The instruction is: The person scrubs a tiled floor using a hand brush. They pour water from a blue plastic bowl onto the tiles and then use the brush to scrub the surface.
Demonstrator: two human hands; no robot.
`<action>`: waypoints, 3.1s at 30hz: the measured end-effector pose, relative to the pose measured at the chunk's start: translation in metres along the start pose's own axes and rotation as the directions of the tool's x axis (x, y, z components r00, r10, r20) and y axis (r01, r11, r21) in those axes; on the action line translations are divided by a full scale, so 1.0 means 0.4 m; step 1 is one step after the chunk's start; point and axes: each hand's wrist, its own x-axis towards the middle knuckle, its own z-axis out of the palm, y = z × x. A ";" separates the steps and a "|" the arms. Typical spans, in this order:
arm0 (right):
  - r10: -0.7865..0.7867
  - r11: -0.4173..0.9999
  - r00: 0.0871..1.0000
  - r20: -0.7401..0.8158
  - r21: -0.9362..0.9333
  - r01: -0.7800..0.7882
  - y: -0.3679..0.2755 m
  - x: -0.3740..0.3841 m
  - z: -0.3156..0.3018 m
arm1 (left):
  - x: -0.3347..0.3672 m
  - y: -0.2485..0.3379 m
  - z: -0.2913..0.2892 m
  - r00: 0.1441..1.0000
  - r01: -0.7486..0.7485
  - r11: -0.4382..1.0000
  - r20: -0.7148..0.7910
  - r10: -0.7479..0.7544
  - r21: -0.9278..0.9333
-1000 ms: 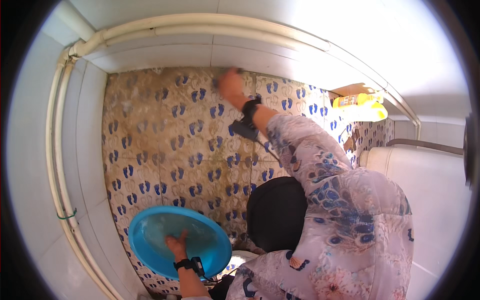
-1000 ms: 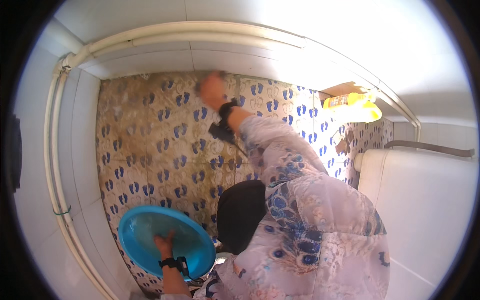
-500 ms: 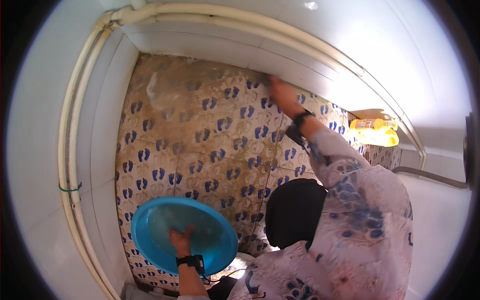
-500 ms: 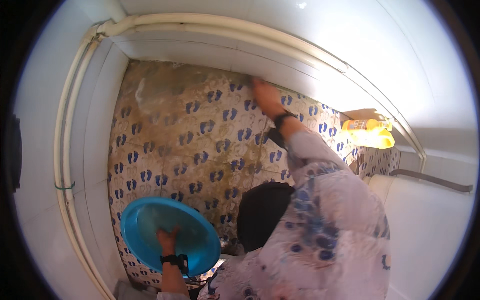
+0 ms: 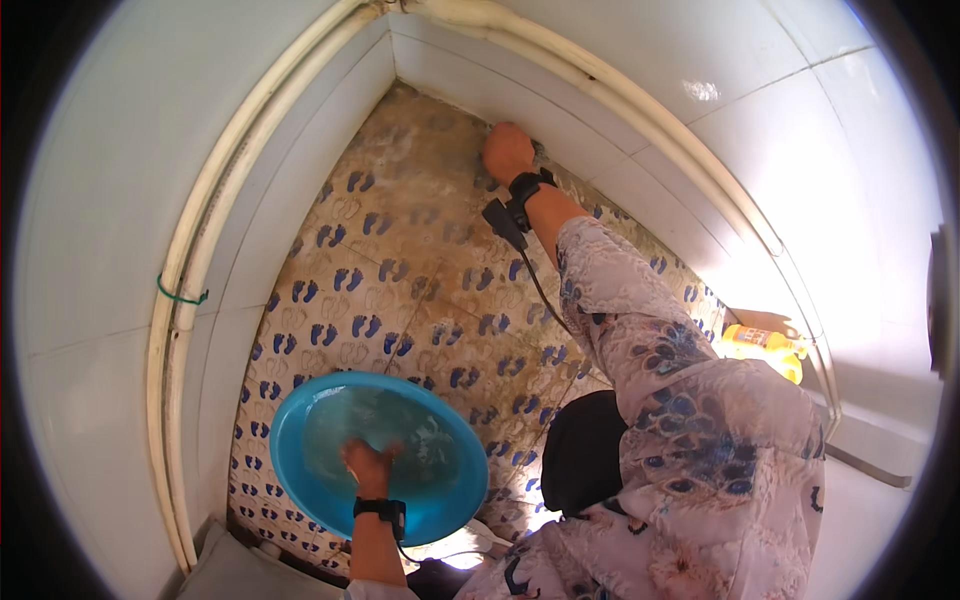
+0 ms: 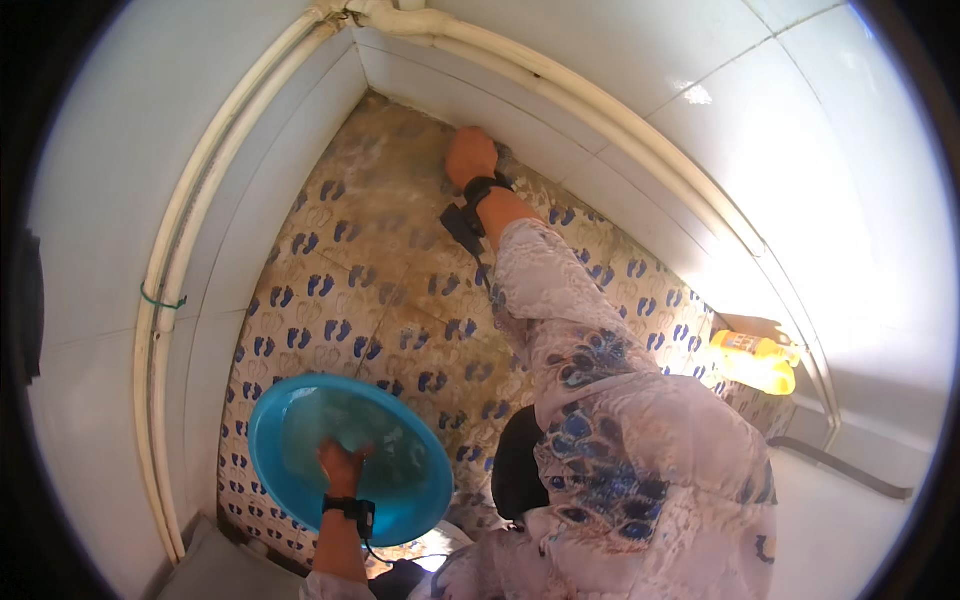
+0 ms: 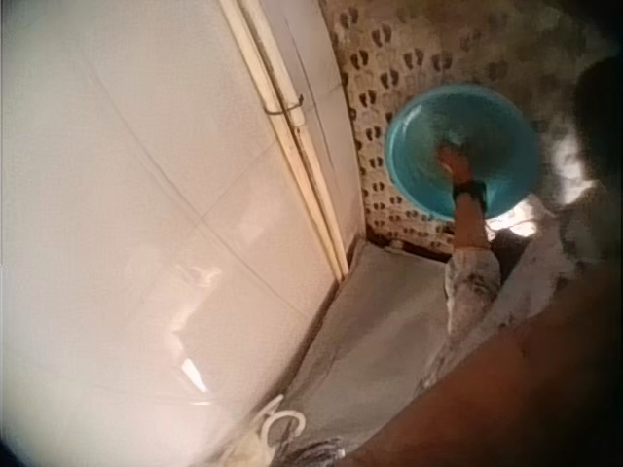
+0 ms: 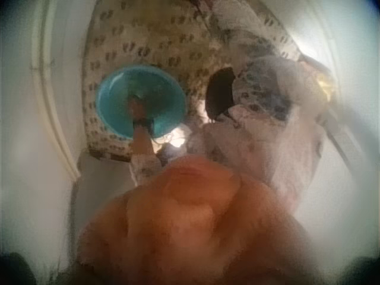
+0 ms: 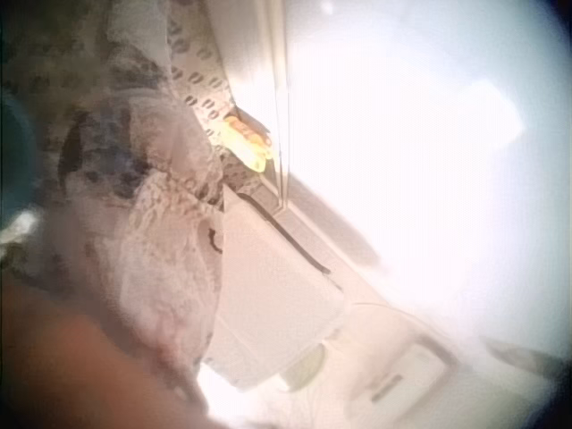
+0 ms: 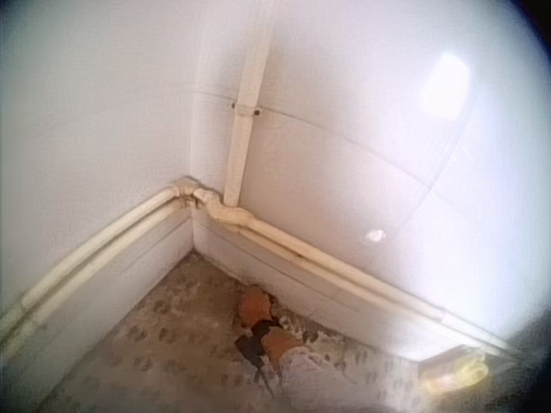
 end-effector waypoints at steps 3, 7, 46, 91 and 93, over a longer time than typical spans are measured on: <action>-0.328 0.911 0.944 0.011 -0.261 0.320 -0.022 -0.045 0.041 | 0.015 -0.009 0.014 1.000 -0.012 0.996 0.007 0.012 -0.083; -0.709 0.652 0.666 0.230 -0.146 0.744 -0.053 -0.123 -0.002 | -0.001 0.010 -0.003 0.994 0.068 0.994 0.095 -0.059 -0.091; -0.764 0.597 0.620 -0.180 0.167 0.784 -0.272 0.011 0.084 | 0.024 0.006 0.019 0.974 0.136 0.990 0.177 -0.140 0.034; -0.859 0.512 0.493 0.141 0.280 0.812 -0.208 -0.229 0.105 | 0.028 0.033 -0.040 0.944 0.165 0.985 0.283 -0.171 0.046; -0.726 0.652 0.661 -0.189 0.118 0.749 -0.174 -0.120 0.088 | 0.019 0.020 -0.025 0.973 0.117 0.993 0.201 -0.117 0.013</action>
